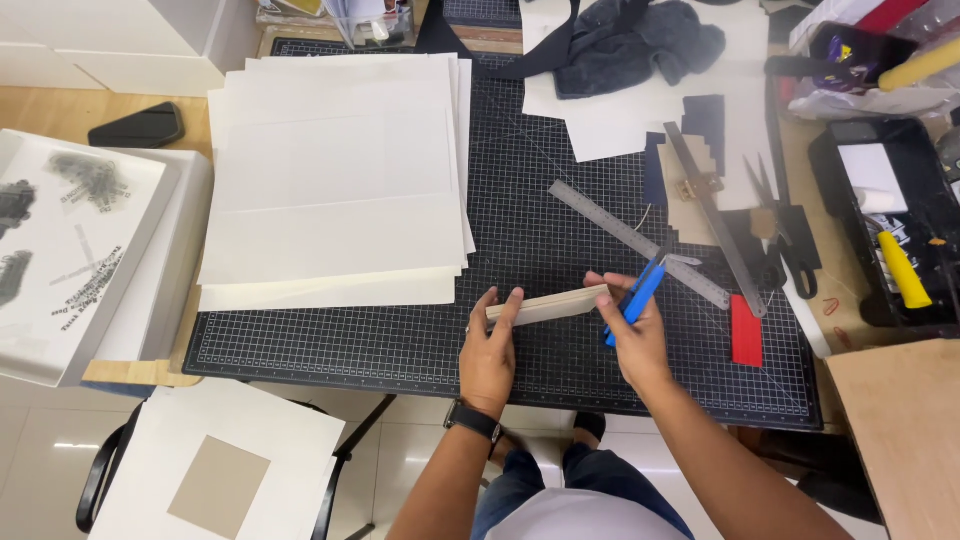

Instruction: Cutting cardboard pieces to size using a utility knife and a metal ruler on a cutting mat

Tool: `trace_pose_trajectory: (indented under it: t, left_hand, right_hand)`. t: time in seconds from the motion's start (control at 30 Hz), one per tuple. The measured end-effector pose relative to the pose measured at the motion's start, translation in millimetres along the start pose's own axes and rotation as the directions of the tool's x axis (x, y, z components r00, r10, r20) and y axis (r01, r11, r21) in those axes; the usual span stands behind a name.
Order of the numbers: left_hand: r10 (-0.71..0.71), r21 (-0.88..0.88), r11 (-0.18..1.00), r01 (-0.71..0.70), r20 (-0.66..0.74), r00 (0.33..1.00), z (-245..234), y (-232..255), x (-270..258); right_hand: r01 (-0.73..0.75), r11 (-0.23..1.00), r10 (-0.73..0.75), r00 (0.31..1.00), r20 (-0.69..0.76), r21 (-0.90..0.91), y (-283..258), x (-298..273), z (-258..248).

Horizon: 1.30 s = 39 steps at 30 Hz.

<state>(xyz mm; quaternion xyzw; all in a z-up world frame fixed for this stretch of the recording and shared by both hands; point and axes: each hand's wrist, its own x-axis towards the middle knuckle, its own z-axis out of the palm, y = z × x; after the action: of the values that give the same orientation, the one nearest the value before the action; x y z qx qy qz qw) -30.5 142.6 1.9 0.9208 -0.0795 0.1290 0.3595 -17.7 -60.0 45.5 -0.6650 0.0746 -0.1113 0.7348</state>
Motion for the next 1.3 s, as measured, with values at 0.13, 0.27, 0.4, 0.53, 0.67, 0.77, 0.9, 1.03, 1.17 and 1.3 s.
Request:
trace_pose_trajectory:
  t: [0.13, 0.27, 0.4, 0.53, 0.67, 0.77, 0.9, 1.03, 1.17, 1.3]
  left_hand:
    - [-0.007, 0.008, 1.000, 0.007, -0.006, 1.000, 0.7, 0.6, 0.1]
    - [-0.112, -0.124, 0.986, 0.108, -0.026, 0.993, -3.3, 1.4, 8.4]
    - [-0.234, -0.237, 0.946, 0.223, -0.018, 0.972, -3.4, 4.3, 8.5]
    - [-0.268, -0.233, 0.938, 0.258, -0.012, 0.963, 1.8, 2.4, 9.6]
    - [-0.284, -0.269, 0.926, 0.265, -0.033, 0.958, 11.9, -2.4, 3.5]
    - [-0.301, -0.296, 0.915, 0.274, -0.049, 0.952, 19.2, -1.1, -1.8]
    - [-0.307, -0.288, 0.919, 0.269, -0.096, 0.947, 27.5, 5.2, -5.8]
    - [-0.291, -0.277, 0.928, 0.249, -0.119, 0.949, 30.2, -1.3, -4.1]
    - [-0.309, -0.328, 0.899, 0.291, -0.002, 0.951, 15.8, -5.8, 2.8]
    - [-0.343, -0.377, 0.848, 0.373, 0.147, 0.928, -36.1, 15.3, 12.4]
  right_hand:
    - [-0.049, 0.990, 0.044, 0.998, -0.040, -0.129, -15.6, 3.7, 9.2]
    - [-0.128, 0.972, 0.118, 0.991, -0.058, -0.198, -11.9, 14.3, 10.4]
    - [-0.165, 0.959, 0.143, 0.984, -0.108, -0.229, -21.7, 17.9, 20.0]
    - [-0.130, 0.970, 0.113, 0.989, -0.095, -0.203, -13.1, 21.4, 19.0]
    - [-0.108, 0.971, 0.089, 0.991, -0.097, -0.214, -17.9, 13.6, 19.5]
    - [-0.086, 0.974, 0.067, 0.993, -0.099, -0.208, -19.0, 7.0, 19.2]
    - [-0.069, 0.982, 0.051, 0.993, -0.108, -0.176, -11.9, 5.3, 16.0]
    - [-0.052, 0.983, 0.033, 0.993, -0.113, -0.174, -2.6, 6.7, 13.0]
    - [-0.079, 0.968, 0.041, 0.986, -0.160, -0.238, -6.6, 1.6, 14.2]
    - [-0.187, 0.936, 0.134, 0.973, -0.187, -0.299, -9.5, -5.2, 7.3]
